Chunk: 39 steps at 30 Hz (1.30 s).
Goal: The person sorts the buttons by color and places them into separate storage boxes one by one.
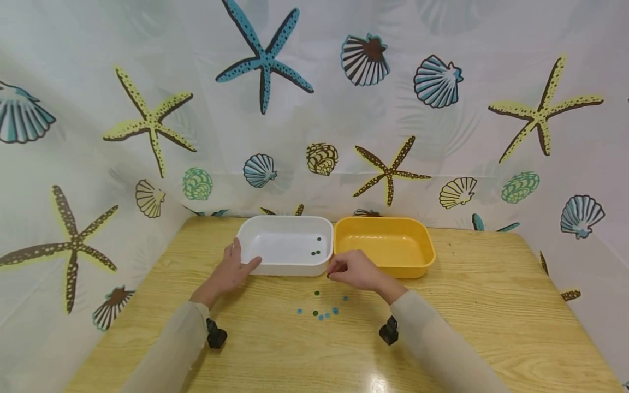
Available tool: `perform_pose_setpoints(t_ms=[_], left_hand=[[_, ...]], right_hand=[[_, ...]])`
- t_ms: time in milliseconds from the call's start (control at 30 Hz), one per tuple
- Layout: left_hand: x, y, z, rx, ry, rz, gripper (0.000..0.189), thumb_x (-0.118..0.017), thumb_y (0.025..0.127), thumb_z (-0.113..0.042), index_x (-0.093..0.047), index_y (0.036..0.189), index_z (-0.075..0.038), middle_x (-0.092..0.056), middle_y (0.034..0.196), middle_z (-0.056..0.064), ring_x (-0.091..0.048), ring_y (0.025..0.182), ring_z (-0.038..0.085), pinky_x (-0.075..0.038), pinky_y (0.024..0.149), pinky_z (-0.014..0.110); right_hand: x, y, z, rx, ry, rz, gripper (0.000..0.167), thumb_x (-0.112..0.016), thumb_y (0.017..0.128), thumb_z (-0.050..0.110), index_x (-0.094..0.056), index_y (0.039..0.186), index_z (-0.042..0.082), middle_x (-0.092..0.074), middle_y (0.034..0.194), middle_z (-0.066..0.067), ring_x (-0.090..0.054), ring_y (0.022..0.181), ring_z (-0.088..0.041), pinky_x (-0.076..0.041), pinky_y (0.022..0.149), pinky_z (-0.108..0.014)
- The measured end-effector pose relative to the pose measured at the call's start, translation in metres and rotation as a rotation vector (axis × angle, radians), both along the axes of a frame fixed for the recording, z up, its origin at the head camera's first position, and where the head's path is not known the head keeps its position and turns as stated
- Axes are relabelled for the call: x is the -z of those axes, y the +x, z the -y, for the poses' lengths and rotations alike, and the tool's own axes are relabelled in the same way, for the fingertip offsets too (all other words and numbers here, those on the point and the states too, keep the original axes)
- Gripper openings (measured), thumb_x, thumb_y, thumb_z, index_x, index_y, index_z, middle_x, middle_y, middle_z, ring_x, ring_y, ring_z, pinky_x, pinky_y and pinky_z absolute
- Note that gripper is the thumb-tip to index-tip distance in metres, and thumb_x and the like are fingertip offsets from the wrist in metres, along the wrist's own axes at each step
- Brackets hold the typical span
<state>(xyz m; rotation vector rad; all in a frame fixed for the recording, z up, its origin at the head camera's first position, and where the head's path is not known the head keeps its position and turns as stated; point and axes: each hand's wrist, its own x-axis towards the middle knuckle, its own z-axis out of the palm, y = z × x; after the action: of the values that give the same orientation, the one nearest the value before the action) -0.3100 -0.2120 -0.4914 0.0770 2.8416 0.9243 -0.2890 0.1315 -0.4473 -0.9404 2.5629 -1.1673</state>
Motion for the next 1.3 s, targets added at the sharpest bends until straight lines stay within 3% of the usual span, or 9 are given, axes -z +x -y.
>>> perform_pose_setpoints(t_ms=[233,533,1067,1300], left_hand=[[-0.001,0.0,0.0,-0.002,0.005,-0.001,0.106,-0.039,0.089,-0.069,0.018,0.146,-0.001,0.007,0.152,0.025,-0.033,0.129,0.046,-0.03,0.102,0.056],[0.001,0.0,0.0,-0.003,0.018,0.0,0.102,-0.042,0.092,-0.063,0.018,0.147,-0.001,0.006,0.152,0.025,-0.033,0.128,0.046,-0.029,0.102,0.056],[0.004,-0.001,0.002,0.001,0.016,0.002,0.111,-0.037,0.085,-0.075,0.018,0.147,-0.001,0.006,0.152,0.024,-0.033,0.129,0.046,-0.03,0.102,0.056],[0.003,0.0,0.002,-0.001,0.026,-0.008,0.108,-0.04,0.087,-0.07,0.017,0.147,-0.002,0.005,0.152,0.024,-0.034,0.128,0.046,-0.031,0.102,0.056]], right_hand=[[-0.006,-0.01,0.005,0.08,-0.02,-0.002,0.01,-0.067,0.088,0.008,-0.07,0.096,0.003,-0.068,0.087,-0.002,-0.058,0.073,-0.012,-0.048,0.065,-0.026],[-0.014,-0.022,0.02,0.181,0.039,-0.005,0.01,-0.065,0.09,0.012,-0.07,0.097,0.007,-0.066,0.087,0.0,-0.057,0.078,-0.014,-0.049,0.074,-0.028],[-0.006,-0.04,0.034,0.203,0.061,0.014,0.008,-0.065,0.089,0.008,-0.069,0.095,0.005,-0.065,0.085,-0.001,-0.056,0.077,-0.015,-0.05,0.072,-0.027],[-0.008,-0.045,0.037,0.221,0.064,0.016,0.008,-0.064,0.089,0.007,-0.07,0.095,0.004,-0.065,0.086,-0.002,-0.058,0.078,-0.015,-0.05,0.073,-0.027]])
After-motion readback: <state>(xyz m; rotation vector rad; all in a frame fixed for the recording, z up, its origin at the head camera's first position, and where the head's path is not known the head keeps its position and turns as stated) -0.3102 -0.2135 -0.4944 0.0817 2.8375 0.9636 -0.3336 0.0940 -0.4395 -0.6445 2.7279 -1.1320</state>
